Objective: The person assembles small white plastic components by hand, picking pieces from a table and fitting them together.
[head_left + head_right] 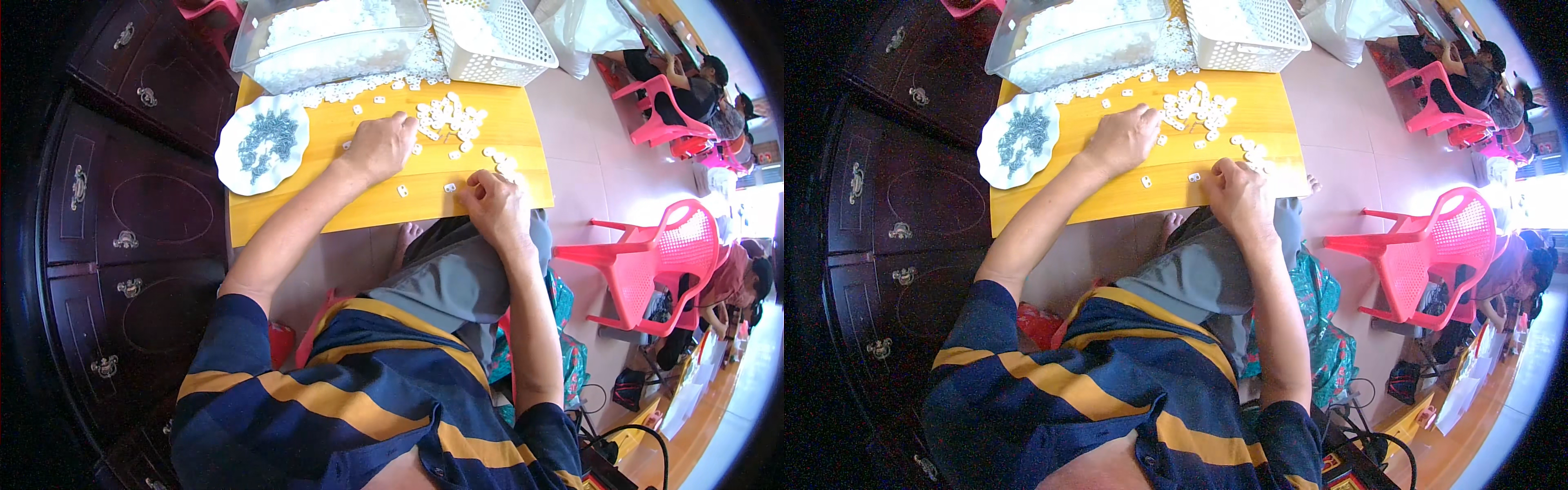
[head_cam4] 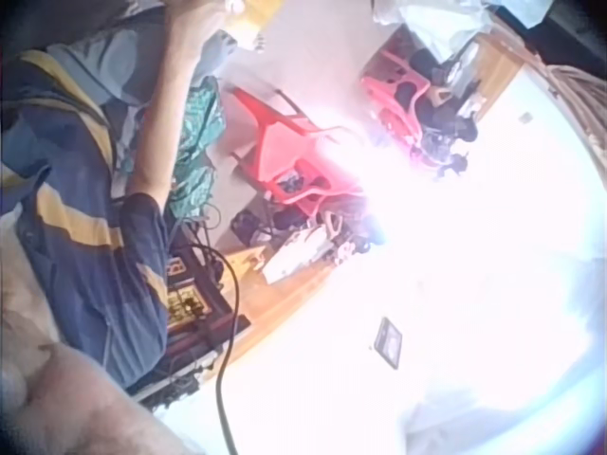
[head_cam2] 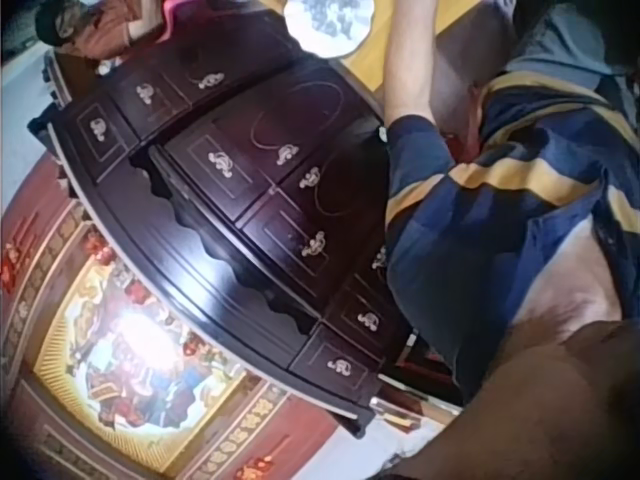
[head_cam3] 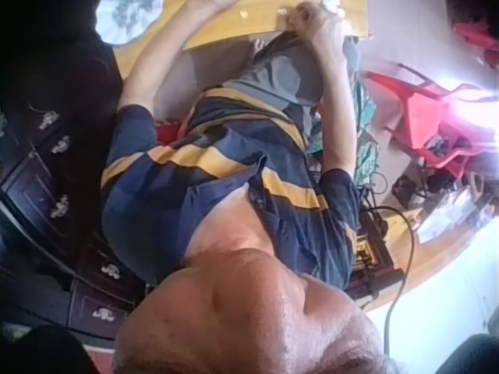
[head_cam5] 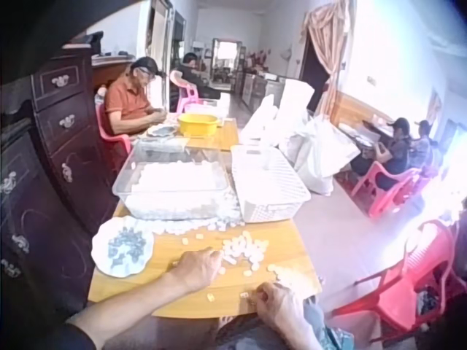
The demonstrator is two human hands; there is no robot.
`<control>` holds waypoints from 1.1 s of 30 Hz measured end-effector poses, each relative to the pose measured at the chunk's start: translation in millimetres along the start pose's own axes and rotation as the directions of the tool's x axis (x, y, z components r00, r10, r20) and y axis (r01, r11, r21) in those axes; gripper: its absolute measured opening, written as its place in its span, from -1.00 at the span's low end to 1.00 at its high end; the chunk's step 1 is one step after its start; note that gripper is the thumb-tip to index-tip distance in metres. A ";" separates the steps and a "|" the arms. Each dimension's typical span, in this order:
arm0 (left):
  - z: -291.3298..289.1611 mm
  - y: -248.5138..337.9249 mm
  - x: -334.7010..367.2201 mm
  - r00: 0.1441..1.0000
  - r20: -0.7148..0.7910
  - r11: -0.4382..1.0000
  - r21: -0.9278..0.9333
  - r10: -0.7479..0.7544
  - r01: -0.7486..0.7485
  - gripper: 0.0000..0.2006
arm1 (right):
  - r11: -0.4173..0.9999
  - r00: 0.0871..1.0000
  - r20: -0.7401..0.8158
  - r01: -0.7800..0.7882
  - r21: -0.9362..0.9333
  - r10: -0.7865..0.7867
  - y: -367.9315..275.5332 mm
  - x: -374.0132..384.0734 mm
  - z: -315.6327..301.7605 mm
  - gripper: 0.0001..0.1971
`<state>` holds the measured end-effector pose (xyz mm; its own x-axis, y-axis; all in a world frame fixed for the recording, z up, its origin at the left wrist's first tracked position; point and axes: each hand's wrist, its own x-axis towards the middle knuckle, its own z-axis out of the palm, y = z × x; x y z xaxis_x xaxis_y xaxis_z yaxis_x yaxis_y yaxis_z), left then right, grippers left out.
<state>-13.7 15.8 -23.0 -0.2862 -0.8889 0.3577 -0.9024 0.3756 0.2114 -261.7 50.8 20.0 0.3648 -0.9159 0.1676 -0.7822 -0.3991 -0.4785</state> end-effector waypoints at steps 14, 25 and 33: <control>-43.9 55.3 -35.2 0.940 -0.007 0.509 -0.842 -0.342 0.179 -0.94 | 0.996 0.999 -0.004 -0.033 -0.088 0.033 6.4 -2.7 10.1 -0.80; -30.9 76.4 -55.0 0.922 0.281 0.146 -0.934 -0.265 0.326 -0.98 | 0.484 0.956 0.251 -0.294 0.824 0.153 -7.8 -20.2 2.3 -0.89; -40.8 91.1 -54.1 0.921 0.315 -0.009 -0.947 -0.227 0.322 -0.95 | 0.247 0.948 0.286 -0.313 0.917 0.139 -16.2 -38.5 0.8 -0.88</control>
<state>-67.3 108.8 14.0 -0.1602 -0.9871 -0.0050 0.2210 -0.0408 0.9744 -262.7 92.6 20.5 0.3818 -0.9113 -0.1539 0.1558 0.2276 -0.9612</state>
